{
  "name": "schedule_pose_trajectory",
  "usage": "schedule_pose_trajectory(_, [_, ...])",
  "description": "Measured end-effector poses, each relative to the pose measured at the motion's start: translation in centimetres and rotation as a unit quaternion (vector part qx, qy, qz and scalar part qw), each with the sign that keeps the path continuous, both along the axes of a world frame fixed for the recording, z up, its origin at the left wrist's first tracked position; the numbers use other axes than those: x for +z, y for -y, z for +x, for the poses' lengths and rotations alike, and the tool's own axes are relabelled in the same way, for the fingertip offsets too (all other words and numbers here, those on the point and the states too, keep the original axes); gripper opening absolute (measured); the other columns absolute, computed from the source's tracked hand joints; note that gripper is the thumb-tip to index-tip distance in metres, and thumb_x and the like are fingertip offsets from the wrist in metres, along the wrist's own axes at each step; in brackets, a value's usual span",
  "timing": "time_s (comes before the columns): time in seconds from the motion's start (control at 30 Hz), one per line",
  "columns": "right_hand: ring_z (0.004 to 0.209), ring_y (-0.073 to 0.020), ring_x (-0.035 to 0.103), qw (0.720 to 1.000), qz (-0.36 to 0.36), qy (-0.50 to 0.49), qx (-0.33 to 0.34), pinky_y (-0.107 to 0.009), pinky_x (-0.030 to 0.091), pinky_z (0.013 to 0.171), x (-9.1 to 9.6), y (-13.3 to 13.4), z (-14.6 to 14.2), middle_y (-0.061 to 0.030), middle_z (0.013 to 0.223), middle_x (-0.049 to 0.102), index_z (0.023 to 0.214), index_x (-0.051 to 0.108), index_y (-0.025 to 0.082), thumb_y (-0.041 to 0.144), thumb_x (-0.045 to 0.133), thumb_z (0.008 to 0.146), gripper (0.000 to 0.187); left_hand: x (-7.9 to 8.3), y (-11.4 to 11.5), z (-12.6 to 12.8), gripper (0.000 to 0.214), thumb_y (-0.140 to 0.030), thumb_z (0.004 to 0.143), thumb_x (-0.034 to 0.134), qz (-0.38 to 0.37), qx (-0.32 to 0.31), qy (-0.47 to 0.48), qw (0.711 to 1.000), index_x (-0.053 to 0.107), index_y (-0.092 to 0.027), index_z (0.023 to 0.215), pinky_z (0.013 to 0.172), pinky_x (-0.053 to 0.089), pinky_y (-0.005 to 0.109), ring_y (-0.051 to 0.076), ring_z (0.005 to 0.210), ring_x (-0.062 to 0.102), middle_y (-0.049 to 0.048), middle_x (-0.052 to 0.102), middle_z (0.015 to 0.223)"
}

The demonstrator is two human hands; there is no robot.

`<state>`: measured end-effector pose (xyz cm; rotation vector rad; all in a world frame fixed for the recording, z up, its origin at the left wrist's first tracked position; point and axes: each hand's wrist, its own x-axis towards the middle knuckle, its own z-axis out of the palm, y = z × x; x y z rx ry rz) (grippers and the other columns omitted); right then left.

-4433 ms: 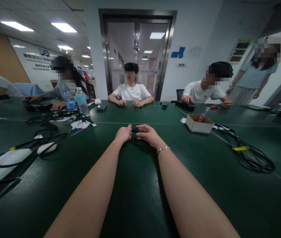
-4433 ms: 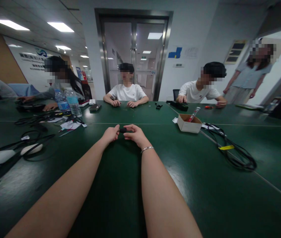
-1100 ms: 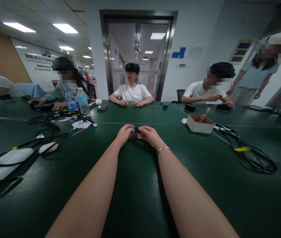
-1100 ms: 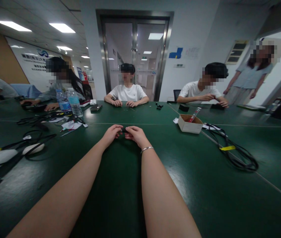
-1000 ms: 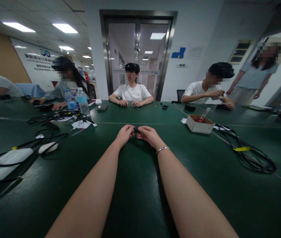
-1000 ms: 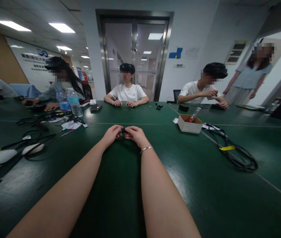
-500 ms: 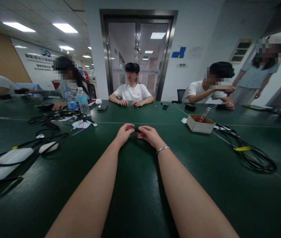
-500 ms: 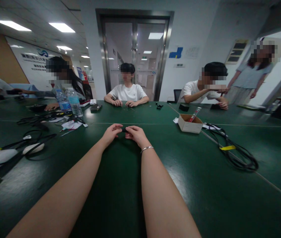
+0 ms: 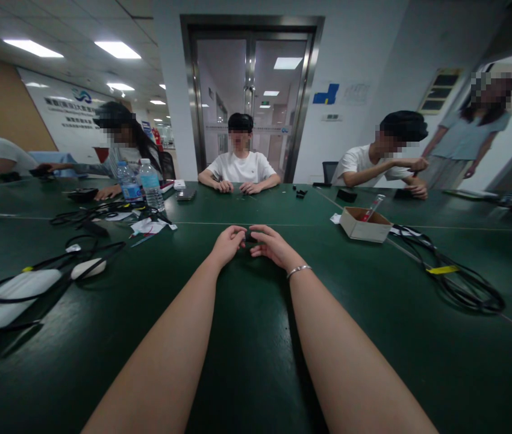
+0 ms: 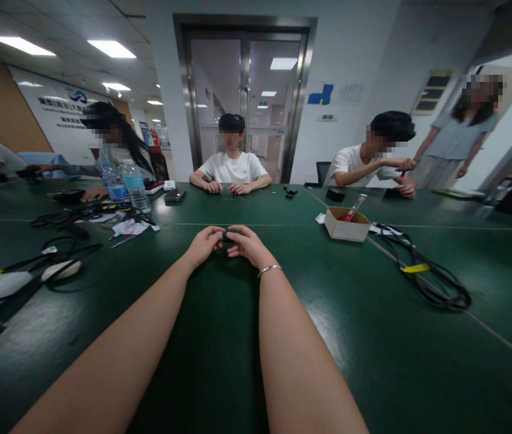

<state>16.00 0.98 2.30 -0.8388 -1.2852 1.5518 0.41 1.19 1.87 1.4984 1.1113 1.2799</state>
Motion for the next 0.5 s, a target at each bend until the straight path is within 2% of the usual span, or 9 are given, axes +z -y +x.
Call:
schedule_pose_trajectory(0.07, [0.045,-0.0116,0.058,0.999,-0.004,0.032,-0.022,-0.02,0.051,0.041,0.0,-0.1,-0.2,-0.001,0.066,0.06,0.097,0.056,0.015,0.025,0.065,0.083,0.019,-0.1,0.0,0.0,0.017,-0.023,0.08,0.053,0.001,-0.005,-0.003,1.0,0.058,-0.012,0.093,0.05,0.036,0.02,0.009,0.05,0.049,-0.0018,0.054,0.055])
schedule_pose_trajectory(0.13, [0.043,-0.0101,0.056,0.998,0.012,0.045,-0.038,-0.018,0.047,0.036,0.1,-0.1,-0.3,0.0002,0.065,0.059,0.097,0.055,0.016,0.02,0.066,0.08,0.02,-0.3,-0.1,0.0,0.019,-0.024,0.08,0.054,0.002,-0.011,-0.007,1.0,0.057,-0.012,0.094,0.05,0.035,0.02,0.009,0.05,0.049,-0.0018,0.054,0.055])
schedule_pose_trajectory(0.23, [0.05,-0.0111,0.06,0.999,0.033,0.025,-0.034,-0.017,0.049,0.038,0.1,-0.1,-0.5,0.0019,0.075,0.06,0.106,0.051,0.021,0.011,0.069,0.072,0.04,-0.8,-0.4,0.0,0.022,-0.028,0.08,0.056,0.006,-0.018,-0.006,1.0,0.057,-0.012,0.096,0.05,0.036,0.02,0.01,0.052,0.051,-0.0014,0.055,0.056])
schedule_pose_trajectory(0.27, [0.05,-0.0115,0.06,0.999,0.029,0.028,-0.032,-0.018,0.049,0.038,0.1,-0.1,-0.5,0.0019,0.075,0.061,0.107,0.05,0.021,0.012,0.069,0.072,0.041,-0.9,-0.4,0.0,0.023,-0.029,0.08,0.056,0.009,-0.017,-0.004,1.0,0.057,-0.013,0.096,0.051,0.036,0.02,0.01,0.052,0.052,-0.0013,0.055,0.057])
schedule_pose_trajectory(0.4, [0.037,-0.0089,0.05,0.996,0.015,0.08,-0.042,-0.016,0.04,0.029,0.0,-0.3,-0.7,0.0021,0.061,0.057,0.098,0.052,0.017,0.022,0.061,0.081,0.02,-1.2,-0.5,0.0,0.023,-0.03,0.081,0.054,0.021,-0.019,-0.018,0.999,0.056,-0.013,0.097,0.051,0.036,0.02,0.009,0.052,0.051,-0.0012,0.055,0.058])
schedule_pose_trajectory(0.5, [0.041,-0.009,0.054,0.997,0.027,0.058,-0.037,-0.016,0.043,0.032,0.1,-0.3,-0.6,0.0031,0.069,0.059,0.103,0.049,0.02,0.015,0.065,0.076,0.032,-1.1,-0.4,0.0,0.023,-0.028,0.082,0.053,0.02,-0.018,-0.027,0.999,0.056,-0.013,0.099,0.051,0.036,0.02,0.009,0.052,0.051,-0.0012,0.055,0.058])
